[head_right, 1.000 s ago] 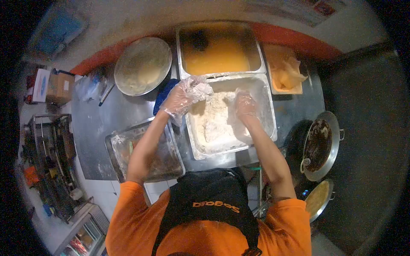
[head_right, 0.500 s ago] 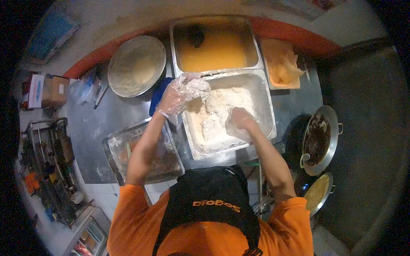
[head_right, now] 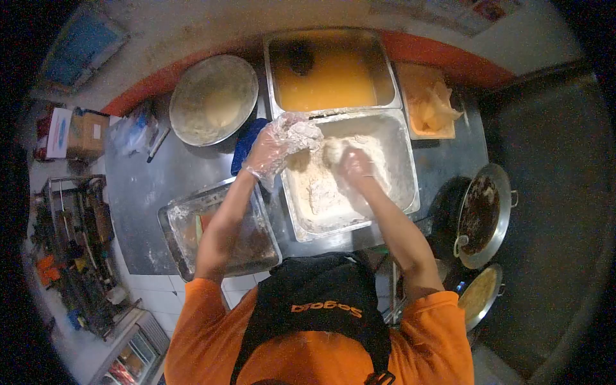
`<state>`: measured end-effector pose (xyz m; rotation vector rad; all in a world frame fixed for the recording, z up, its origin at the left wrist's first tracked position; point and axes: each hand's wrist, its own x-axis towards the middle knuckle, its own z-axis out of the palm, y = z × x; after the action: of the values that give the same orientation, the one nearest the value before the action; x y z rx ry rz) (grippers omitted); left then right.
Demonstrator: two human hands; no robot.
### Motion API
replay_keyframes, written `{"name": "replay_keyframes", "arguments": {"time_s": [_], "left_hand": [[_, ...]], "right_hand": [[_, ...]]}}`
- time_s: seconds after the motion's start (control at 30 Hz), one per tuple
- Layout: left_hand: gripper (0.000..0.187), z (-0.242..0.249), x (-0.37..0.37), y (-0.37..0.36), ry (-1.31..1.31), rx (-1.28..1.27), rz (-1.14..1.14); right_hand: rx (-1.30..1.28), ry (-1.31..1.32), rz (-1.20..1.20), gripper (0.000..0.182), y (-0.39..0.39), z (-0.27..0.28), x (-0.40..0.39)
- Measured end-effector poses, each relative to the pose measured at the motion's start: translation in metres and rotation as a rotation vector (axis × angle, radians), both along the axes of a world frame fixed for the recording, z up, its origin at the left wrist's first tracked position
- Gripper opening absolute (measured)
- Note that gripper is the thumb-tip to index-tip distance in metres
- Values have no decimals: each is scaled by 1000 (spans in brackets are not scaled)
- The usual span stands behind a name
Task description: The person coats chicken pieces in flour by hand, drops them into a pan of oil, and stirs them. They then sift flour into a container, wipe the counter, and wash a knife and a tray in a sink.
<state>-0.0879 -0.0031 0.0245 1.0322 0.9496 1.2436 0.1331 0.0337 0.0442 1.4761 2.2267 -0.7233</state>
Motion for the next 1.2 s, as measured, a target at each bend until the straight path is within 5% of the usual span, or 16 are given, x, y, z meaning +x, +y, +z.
{"name": "replay_keyframes", "arguments": {"time_s": [0.07, 0.13, 0.2, 0.27, 0.33, 0.43, 0.5, 0.53, 0.67, 0.7, 0.77, 0.8, 0.87, 1.0, 1.1, 1.2], "left_hand": [[44, 19, 2, 1, 188, 53, -97], [46, 13, 13, 4, 358, 229, -172], [44, 3, 29, 19, 562, -65, -447], [39, -8, 44, 11, 599, 38, -329], [38, -106, 47, 19, 1256, 225, -311], [37, 19, 40, 6, 1177, 60, -317], [38, 17, 30, 4, 734, -8, -128], [32, -6, 27, 8, 907, 21, -72], [30, -4, 20, 3, 374, 91, 122], [29, -7, 21, 1, 442, 76, 161], [29, -9, 25, 3, 574, 64, 227], [29, -1, 26, 2, 568, 97, 226], [30, 21, 26, -5, 553, 155, 234], [32, 14, 26, -10, 287, 208, 259], [30, 26, 24, -8, 424, 198, 244], [28, 27, 25, -10, 396, 194, 279]], "right_hand": [[59, -33, -42, 21, 10, 21, 20], [513, 32, 28, 24, 12, -29, 67], [808, -34, 130, 28, 8, -51, 91], [931, -234, 267, 33, -9, -53, 100], [53, -180, -62, 32, -10, -8, 69], [-28, -133, 59, 25, -22, -102, 83], [25, -71, 117, 22, -19, -100, 74], [-16, -61, 137, 23, -14, -65, 65], [-145, 5, 45, 31, 43, -11, 39], [-177, 36, -52, 33, 49, -14, 37], [287, 2, 125, 42, 24, -72, 10], [225, 111, 249, 53, 7, -108, 20], [388, 84, 222, 48, -22, -86, -7], [23, 26, -9, 42, -7, -51, -13], [264, 295, -11, 45, 13, -63, 20], [612, 138, 434, 47, 15, -75, 49]]}}
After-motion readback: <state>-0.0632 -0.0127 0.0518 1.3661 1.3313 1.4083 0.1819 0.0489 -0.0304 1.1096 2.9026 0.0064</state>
